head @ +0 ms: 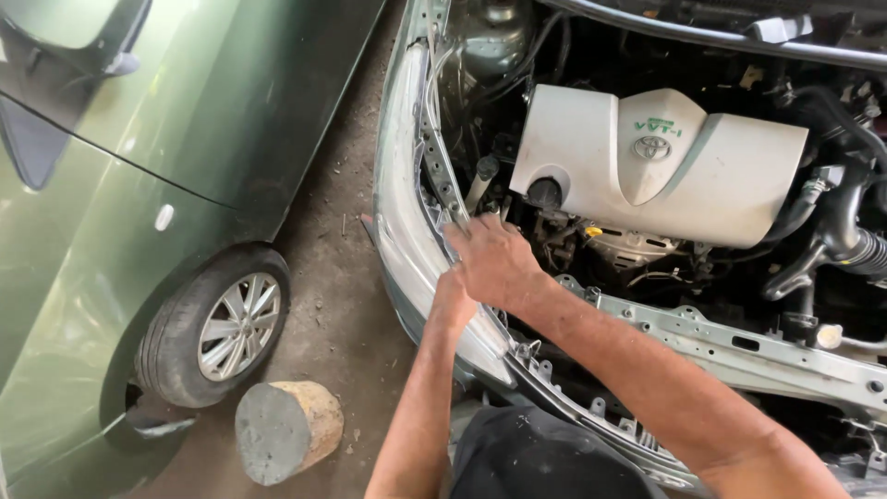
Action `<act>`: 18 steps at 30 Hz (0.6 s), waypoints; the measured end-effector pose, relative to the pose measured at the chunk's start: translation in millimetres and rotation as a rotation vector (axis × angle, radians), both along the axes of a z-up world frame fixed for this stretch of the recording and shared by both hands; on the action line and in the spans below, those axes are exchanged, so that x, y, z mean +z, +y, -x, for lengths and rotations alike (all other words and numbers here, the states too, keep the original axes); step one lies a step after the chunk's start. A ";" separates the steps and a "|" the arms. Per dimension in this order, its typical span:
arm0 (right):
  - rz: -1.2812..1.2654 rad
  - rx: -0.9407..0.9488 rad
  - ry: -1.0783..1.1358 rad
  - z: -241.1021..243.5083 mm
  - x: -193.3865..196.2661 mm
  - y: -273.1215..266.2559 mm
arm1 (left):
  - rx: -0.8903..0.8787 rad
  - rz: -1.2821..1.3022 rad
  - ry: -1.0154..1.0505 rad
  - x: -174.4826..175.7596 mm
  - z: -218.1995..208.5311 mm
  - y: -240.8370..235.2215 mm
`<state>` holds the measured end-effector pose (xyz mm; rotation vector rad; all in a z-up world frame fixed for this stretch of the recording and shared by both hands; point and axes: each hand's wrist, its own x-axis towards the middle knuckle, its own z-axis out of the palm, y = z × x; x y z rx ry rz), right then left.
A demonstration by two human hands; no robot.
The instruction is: The person uses a wrench to loosen and remove bolts from the front bumper of a car with the hood open. They then detach the metal bumper support beam and reposition it within the engine bay area.
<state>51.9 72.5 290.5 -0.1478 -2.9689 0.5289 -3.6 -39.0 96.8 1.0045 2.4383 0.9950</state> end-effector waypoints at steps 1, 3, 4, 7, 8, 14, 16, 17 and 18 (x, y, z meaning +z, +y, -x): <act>0.003 0.000 -0.006 -0.5 -2.4 2.1 | 0.000 0.003 -0.006 0.9 -1.3 -1.8; -0.172 0.311 0.169 -0.8 -7.0 5.1 | 0.056 -0.008 -0.105 3.2 -2.5 -6.6; -0.168 0.312 0.168 0.8 3.7 3.0 | 0.057 -0.005 -0.107 14.7 -6.3 -7.6; -0.326 0.415 -0.180 10.8 22.2 2.4 | 0.176 -0.086 -0.282 36.8 -8.7 -0.9; -0.367 0.384 -0.286 11.9 16.0 1.4 | 0.156 -0.139 -0.277 33.7 -11.1 0.5; -0.194 0.210 -0.379 10.7 -29.5 11.8 | 0.070 0.040 -0.177 32.1 -32.2 8.4; -0.104 0.175 -0.368 10.7 -29.2 20.3 | 0.109 0.085 -0.249 51.0 -56.9 6.2; -0.057 0.162 -0.355 12.8 -26.0 24.9 | 0.093 0.135 -0.274 46.4 -71.3 5.8; -0.010 0.149 -0.342 15.1 -23.0 29.5 | 0.077 0.185 -0.300 42.0 -85.6 5.4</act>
